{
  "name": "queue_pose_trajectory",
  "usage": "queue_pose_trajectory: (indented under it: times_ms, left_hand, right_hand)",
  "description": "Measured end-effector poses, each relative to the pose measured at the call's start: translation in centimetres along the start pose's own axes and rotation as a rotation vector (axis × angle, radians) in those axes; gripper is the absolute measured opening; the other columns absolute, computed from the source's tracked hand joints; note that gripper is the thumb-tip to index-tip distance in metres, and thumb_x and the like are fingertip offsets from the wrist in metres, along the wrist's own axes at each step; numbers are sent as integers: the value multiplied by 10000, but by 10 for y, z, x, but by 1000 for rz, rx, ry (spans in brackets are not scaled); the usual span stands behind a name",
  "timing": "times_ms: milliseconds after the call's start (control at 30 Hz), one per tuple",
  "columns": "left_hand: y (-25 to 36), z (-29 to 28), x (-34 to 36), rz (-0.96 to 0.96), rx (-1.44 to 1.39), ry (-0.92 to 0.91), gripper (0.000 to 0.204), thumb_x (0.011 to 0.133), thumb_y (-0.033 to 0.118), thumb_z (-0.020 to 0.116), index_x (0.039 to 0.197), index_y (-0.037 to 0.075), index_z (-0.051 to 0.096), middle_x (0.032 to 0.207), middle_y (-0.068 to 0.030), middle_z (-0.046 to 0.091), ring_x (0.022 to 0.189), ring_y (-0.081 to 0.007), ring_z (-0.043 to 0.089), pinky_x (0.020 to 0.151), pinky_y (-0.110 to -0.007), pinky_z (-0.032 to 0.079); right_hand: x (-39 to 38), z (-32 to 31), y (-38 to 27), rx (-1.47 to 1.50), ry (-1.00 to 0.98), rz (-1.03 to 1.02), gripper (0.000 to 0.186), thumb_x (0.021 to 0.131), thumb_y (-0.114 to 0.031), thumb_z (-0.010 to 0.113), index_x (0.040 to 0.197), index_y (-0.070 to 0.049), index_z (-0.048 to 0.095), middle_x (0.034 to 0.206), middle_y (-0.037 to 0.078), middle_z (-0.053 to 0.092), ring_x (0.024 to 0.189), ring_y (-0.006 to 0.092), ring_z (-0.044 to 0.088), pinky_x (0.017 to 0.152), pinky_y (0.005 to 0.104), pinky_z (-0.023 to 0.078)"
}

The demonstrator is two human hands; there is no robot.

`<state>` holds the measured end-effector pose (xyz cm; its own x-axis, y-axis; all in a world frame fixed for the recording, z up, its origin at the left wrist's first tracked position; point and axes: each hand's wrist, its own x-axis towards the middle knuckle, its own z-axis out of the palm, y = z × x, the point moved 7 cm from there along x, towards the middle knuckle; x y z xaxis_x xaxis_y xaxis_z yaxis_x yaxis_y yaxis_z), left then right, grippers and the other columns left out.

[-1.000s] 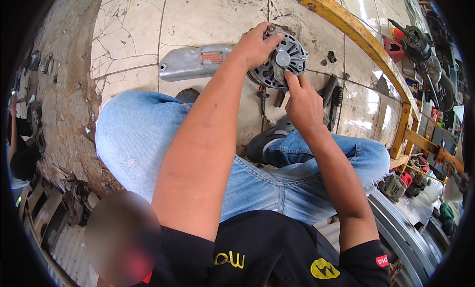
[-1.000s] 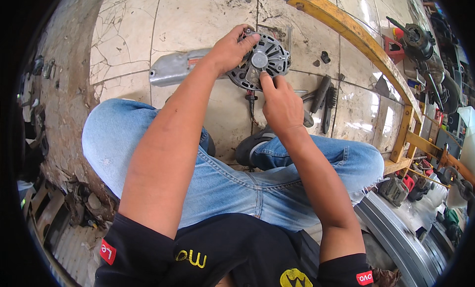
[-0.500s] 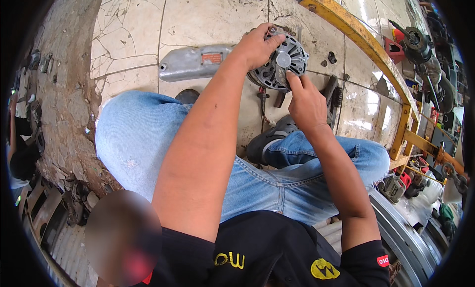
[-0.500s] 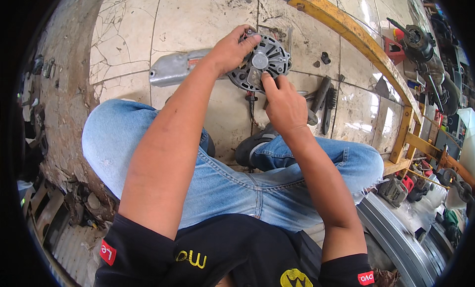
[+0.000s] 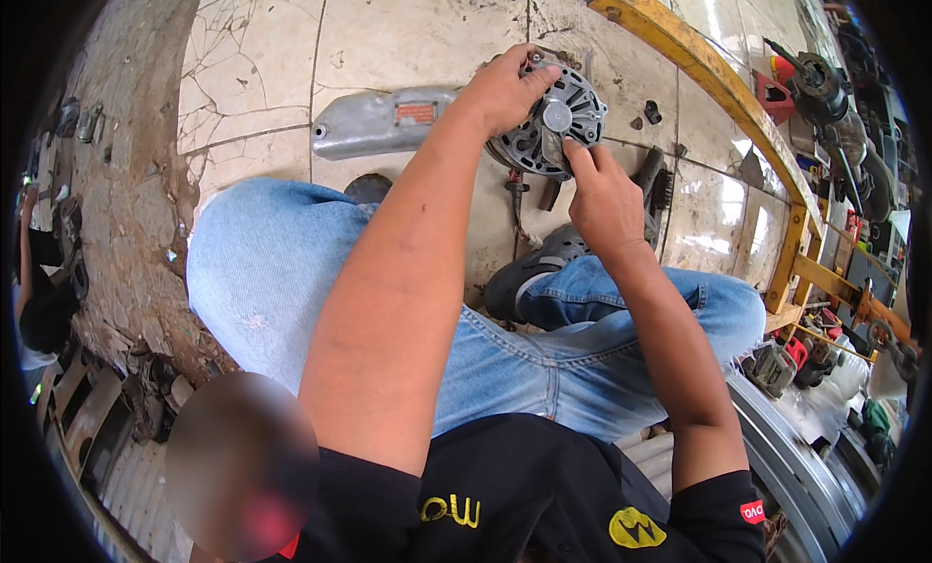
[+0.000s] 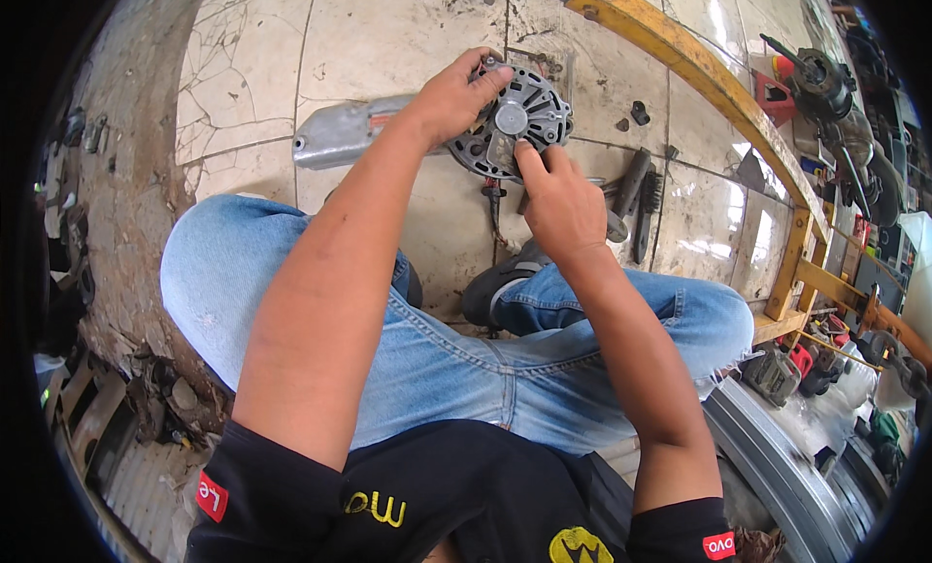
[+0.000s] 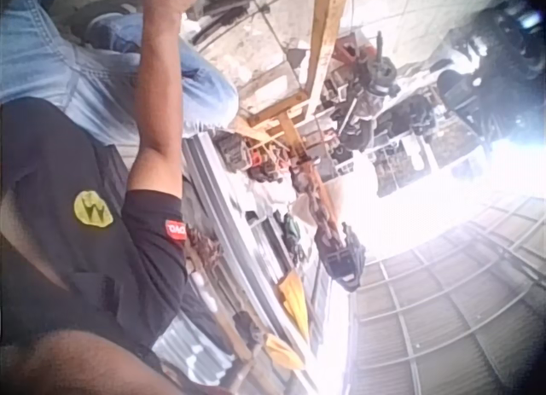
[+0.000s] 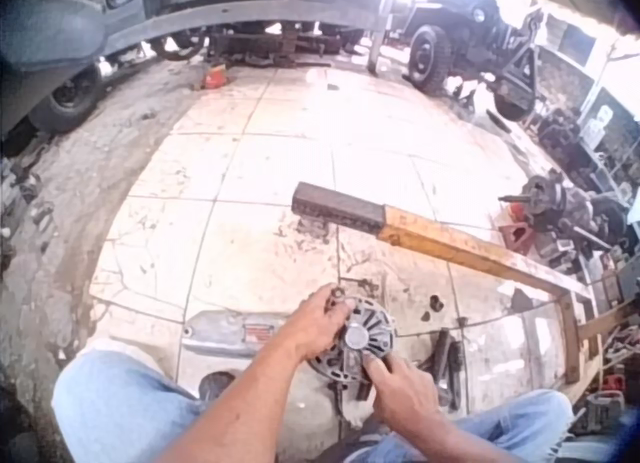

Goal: The person sits on the floor and uses a screwdriver to adjust or remove components from a circular motor or alternator part. They repeatedly insert the tool into slots around the central hub, rotate the part, and continue working on the same unit.

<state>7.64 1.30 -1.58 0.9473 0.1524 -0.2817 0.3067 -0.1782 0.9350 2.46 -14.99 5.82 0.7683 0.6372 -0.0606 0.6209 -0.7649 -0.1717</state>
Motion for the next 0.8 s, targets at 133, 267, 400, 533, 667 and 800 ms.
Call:
queue_pose_trajectory:
  times_ms: [133, 267, 400, 533, 667, 800]
  left_hand:
    - [-1, -1, -3, -28, 5, 35, 605, 923, 504, 599, 1336, 66, 531, 1226, -201, 641, 1136, -351, 607, 961, -399, 468]
    - [1, 0, -3, -10, -6, 12, 616, 919, 510, 602, 1338, 64, 529, 1231, -206, 638, 1137, -357, 606, 965, -400, 466]
    - [-6, 0, 1, 9, 0, 42, 628, 915, 518, 606, 1340, 62, 525, 1225, -207, 640, 1135, -361, 606, 968, -401, 463]
    - [-5, 1, 3, 15, 3, 21, 644, 914, 523, 608, 1352, 61, 518, 1219, -206, 643, 1131, -361, 608, 964, -402, 468]
    - [-2, 1, 1, -5, -22, -8, 654, 919, 517, 602, 1365, 49, 506, 1231, -206, 638, 1134, -359, 607, 962, -404, 471]
    - [-1, 0, -3, -13, 3, 11, 650, 923, 511, 600, 1365, 45, 505, 1229, -203, 640, 1130, -351, 610, 960, -403, 473]
  right_hand:
    - [2, 1, 0, -19, -37, 2, 492, 759, -30, 617, 1228, -156, 539, 970, 104, 571, 870, 333, 632, 670, 454, 524]
    - [1, -1, 2, -11, -5, -11, 486, 764, -38, 615, 1229, -158, 538, 970, 100, 571, 871, 328, 631, 671, 446, 525]
    - [3, -2, 0, -29, -33, -15, 486, 770, -46, 617, 1237, -159, 541, 967, 97, 570, 868, 325, 631, 668, 445, 525]
    - [3, -3, 1, -29, -28, -27, 471, 776, -47, 610, 1228, -163, 552, 963, 96, 573, 863, 324, 632, 664, 445, 523]
    - [2, -3, 5, -26, -27, -12, 454, 787, -46, 592, 1223, -168, 560, 960, 97, 575, 862, 321, 633, 662, 446, 521]
    - [4, -3, 5, -43, -47, -30, 459, 790, -40, 580, 1230, -171, 561, 960, 97, 573, 869, 319, 631, 663, 450, 520]
